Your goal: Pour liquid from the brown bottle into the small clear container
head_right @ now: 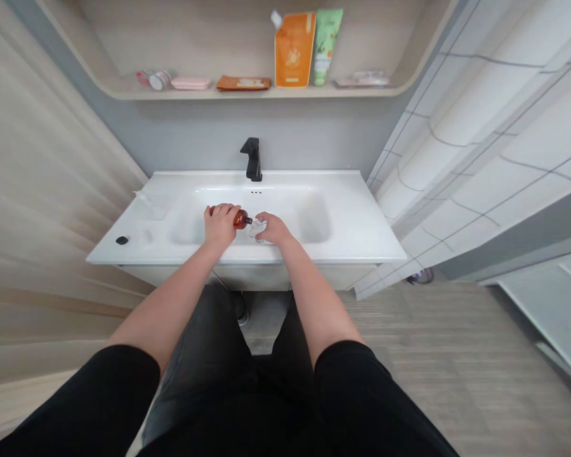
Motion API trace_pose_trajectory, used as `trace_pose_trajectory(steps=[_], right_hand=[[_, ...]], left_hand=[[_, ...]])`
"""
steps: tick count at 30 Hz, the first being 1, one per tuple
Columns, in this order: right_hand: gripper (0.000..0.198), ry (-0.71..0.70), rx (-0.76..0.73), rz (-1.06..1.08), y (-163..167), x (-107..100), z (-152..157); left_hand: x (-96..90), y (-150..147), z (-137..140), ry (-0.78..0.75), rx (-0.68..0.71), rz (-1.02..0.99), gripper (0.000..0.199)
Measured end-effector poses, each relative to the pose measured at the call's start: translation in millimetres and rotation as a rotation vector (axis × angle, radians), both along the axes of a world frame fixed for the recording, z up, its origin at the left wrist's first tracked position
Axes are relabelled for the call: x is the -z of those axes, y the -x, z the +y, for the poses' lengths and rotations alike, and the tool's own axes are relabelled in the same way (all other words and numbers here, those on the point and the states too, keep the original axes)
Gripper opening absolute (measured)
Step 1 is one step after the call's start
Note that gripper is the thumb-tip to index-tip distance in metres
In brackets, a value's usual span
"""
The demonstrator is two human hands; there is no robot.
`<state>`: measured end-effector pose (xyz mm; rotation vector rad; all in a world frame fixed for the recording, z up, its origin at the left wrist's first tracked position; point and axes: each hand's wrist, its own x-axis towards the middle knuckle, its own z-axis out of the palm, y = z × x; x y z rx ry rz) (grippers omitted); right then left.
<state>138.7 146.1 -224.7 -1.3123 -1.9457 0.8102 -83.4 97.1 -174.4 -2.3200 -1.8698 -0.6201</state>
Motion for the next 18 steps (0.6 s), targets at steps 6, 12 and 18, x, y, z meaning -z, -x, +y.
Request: trace_pose_trajectory(steps=[6,12,18], right_hand=[[0.072,-0.001,-0.007,0.008,-0.2,-0.2,-0.4],[0.07,-0.006,0.003,0.0,0.2,-1.3,-0.5],[0.071,0.004,-0.007,-0.003,0.2,-2.4,-1.5]], left_hand=[[-0.5,0.1,-0.6,0.004,-0.003,0.004,0.062],[-2.3,-0.3,-1.2,0.014,0.006,-0.016,0.064],[-1.3,-1.0,-1.2,0.012,0.0,-0.003,0.063]])
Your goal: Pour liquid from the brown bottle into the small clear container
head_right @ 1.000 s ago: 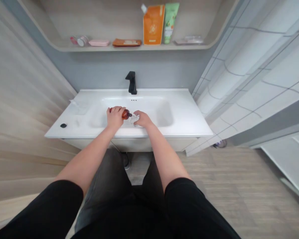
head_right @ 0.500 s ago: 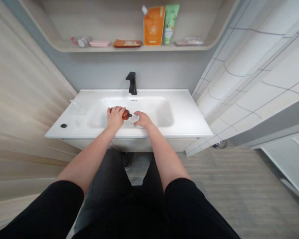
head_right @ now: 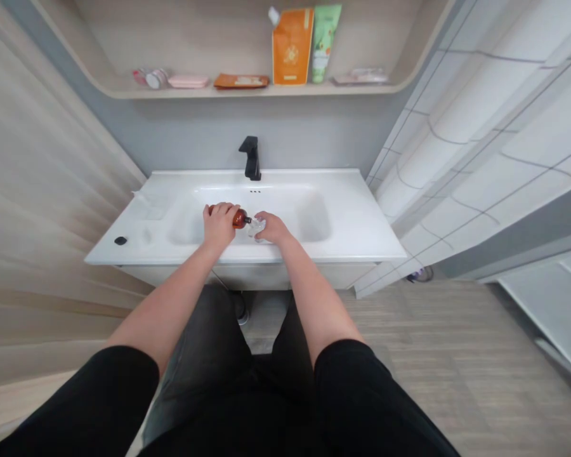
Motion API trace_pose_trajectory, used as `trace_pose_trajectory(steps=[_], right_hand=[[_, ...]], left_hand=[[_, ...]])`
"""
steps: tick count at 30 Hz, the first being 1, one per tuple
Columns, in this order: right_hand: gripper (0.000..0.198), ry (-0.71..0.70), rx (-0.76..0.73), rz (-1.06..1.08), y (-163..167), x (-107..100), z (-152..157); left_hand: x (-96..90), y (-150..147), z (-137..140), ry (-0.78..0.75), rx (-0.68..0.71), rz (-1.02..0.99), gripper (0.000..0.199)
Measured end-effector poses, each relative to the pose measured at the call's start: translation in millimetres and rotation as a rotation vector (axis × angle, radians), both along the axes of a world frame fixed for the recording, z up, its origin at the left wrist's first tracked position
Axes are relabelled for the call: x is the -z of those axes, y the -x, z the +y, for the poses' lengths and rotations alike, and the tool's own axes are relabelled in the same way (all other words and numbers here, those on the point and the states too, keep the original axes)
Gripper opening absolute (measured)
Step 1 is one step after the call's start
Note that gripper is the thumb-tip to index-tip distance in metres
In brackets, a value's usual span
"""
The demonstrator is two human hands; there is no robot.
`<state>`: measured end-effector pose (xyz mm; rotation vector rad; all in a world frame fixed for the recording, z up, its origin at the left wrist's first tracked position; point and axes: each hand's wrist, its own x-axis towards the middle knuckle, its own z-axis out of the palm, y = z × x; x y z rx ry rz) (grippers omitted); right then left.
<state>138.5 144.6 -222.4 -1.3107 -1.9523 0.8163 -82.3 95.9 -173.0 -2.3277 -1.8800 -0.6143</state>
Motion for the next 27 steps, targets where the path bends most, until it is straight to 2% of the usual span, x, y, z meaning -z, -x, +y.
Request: trace_pose_trajectory(steps=[27], right_hand=[[0.074,-0.024,0.004,-0.024,-0.6,1.7,1.5]], left_hand=[[5.1,1.9,2.3,-0.057,0.012,-0.01,0.062]])
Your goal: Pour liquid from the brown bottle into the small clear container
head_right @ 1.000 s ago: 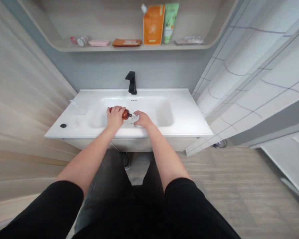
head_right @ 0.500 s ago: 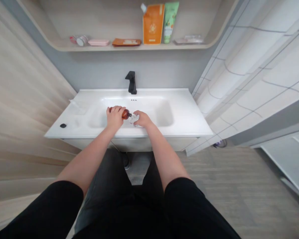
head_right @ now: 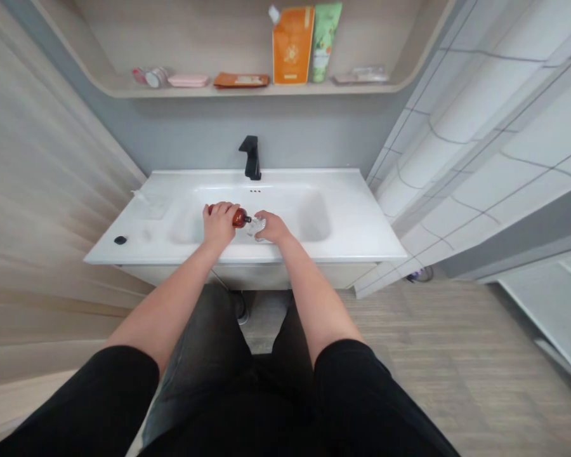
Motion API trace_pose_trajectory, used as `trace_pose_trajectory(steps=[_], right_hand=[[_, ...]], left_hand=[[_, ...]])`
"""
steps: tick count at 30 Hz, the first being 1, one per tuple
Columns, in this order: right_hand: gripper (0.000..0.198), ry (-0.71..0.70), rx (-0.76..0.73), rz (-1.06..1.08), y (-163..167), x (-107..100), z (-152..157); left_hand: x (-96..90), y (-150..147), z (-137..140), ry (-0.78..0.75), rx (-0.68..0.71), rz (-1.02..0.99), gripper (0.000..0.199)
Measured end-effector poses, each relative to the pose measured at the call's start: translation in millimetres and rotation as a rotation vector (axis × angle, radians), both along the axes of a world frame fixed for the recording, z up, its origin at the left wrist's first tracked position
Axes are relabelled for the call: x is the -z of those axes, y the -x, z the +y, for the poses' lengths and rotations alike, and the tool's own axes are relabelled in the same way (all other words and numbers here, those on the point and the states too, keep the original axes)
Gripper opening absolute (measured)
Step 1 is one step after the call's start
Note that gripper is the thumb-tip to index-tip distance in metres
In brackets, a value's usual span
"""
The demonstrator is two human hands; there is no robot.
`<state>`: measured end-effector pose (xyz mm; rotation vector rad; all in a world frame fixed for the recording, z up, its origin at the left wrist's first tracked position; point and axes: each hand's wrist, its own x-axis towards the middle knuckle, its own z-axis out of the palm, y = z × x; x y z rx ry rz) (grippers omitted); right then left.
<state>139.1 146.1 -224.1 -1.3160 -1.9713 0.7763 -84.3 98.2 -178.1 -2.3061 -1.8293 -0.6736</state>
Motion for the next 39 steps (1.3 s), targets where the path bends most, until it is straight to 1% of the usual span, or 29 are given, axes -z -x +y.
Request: trace_pose_trajectory(steps=[14,20,39], right_hand=[[0.075,-0.002,0.009,0.015,0.6,1.1,0.4],[0.072,-0.007,-0.003,0.033,-0.2,0.3,0.6],[0.073,-0.006,0.002,0.013,1.0,-4.8,-1.9]], left_hand=[[2.3,1.9,1.5,-0.028,0.01,0.008,0.06],[3.0,1.9,1.8,-0.031,0.003,0.008,0.059],[-3.9,-0.8,-2.8,-0.003,0.002,-0.025,0.061]])
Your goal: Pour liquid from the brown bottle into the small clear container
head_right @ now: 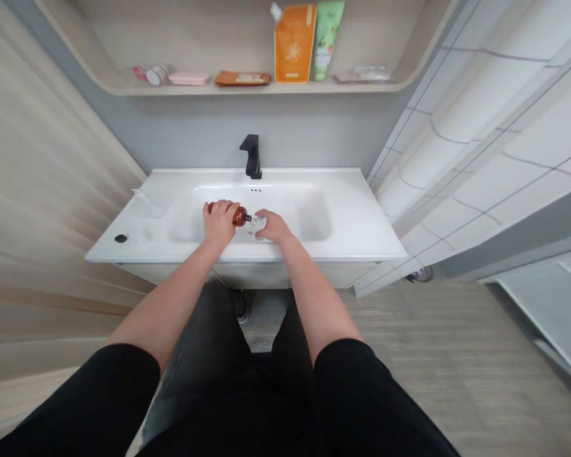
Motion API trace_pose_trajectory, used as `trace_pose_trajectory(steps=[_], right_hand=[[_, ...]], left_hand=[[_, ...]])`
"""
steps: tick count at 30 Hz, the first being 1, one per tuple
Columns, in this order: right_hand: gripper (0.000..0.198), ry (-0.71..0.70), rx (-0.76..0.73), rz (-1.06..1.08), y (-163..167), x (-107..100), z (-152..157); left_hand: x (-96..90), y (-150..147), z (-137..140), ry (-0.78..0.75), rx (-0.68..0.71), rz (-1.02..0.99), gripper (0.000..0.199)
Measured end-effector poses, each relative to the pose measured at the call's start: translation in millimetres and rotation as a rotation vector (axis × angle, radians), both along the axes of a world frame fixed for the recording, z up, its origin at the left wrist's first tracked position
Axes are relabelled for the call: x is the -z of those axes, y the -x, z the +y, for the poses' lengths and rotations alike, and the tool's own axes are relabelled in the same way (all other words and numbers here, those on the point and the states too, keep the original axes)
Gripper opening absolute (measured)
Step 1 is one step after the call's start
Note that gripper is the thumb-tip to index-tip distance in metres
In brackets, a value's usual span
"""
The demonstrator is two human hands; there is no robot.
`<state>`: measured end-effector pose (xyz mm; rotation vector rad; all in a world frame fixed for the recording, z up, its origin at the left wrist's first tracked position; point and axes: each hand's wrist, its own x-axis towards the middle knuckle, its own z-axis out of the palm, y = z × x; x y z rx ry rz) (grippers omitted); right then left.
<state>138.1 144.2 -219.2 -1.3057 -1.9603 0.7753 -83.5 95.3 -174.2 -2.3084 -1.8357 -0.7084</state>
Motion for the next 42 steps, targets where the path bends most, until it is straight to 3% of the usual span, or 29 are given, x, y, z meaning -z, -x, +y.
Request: trace_pose_trajectory(steps=[42], right_hand=[[0.073,0.009,0.013,-0.008,0.2,1.2,0.4]], left_hand=[[-3.3,-0.8,-2.2,-0.01,-0.01,0.028,0.061]])
